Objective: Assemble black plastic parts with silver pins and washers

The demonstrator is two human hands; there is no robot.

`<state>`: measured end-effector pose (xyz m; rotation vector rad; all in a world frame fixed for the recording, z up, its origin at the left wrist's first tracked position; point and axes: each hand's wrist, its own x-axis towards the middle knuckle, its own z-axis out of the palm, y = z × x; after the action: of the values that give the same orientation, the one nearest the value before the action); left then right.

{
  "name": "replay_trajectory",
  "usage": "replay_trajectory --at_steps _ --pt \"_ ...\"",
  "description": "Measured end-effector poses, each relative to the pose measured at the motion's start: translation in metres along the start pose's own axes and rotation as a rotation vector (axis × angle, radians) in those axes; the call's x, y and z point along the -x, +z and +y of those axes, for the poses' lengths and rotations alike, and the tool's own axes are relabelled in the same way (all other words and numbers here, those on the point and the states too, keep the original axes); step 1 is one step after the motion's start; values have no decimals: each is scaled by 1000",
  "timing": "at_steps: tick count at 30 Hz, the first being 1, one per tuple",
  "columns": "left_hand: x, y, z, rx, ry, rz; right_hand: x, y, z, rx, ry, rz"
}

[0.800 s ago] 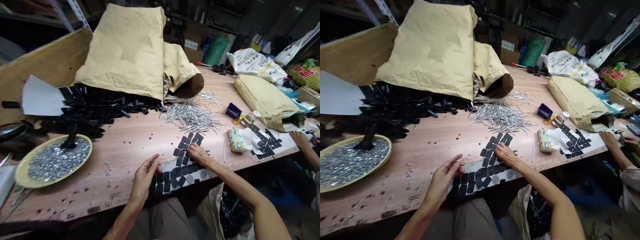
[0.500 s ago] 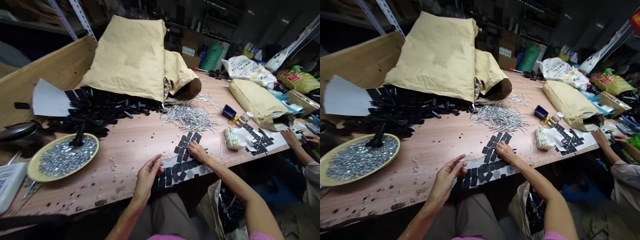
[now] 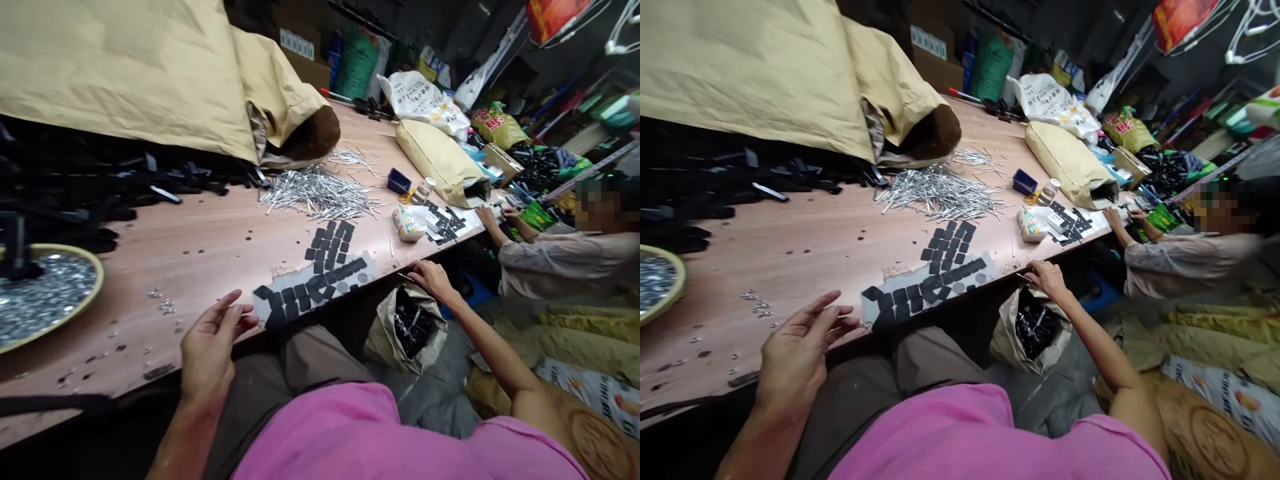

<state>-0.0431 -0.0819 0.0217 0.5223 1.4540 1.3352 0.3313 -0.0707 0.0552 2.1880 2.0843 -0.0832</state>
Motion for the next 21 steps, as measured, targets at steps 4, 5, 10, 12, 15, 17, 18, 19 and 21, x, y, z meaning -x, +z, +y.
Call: replay_trajectory --at_steps 4,5,10,12,15,17,18,19,21 --pt "15 -1 -2 -6 1 -4 27 -11 13 9 146 65" --pt "16 -1 -4 -4 -4 -4 29 -12 14 -20 141 78" --pt "9 3 -15 22 -46 -20 27 1 14 -129 9 174" --pt "3 7 -18 27 -66 -66 12 18 8 -191 -57 209" --pt "-13 17 -19 37 -55 -91 -35 47 -15 -324 -207 208" --pt "-26 23 -18 43 -19 -90 -75 57 -47 -372 -337 195" --pt "-33 25 -19 45 -3 -87 -96 58 -67 -370 -399 195" --pt "-39 27 -19 44 13 -84 -116 56 -89 -350 -455 200" --pt "-51 28 -22 36 32 -76 -156 46 -137 -260 -526 210"
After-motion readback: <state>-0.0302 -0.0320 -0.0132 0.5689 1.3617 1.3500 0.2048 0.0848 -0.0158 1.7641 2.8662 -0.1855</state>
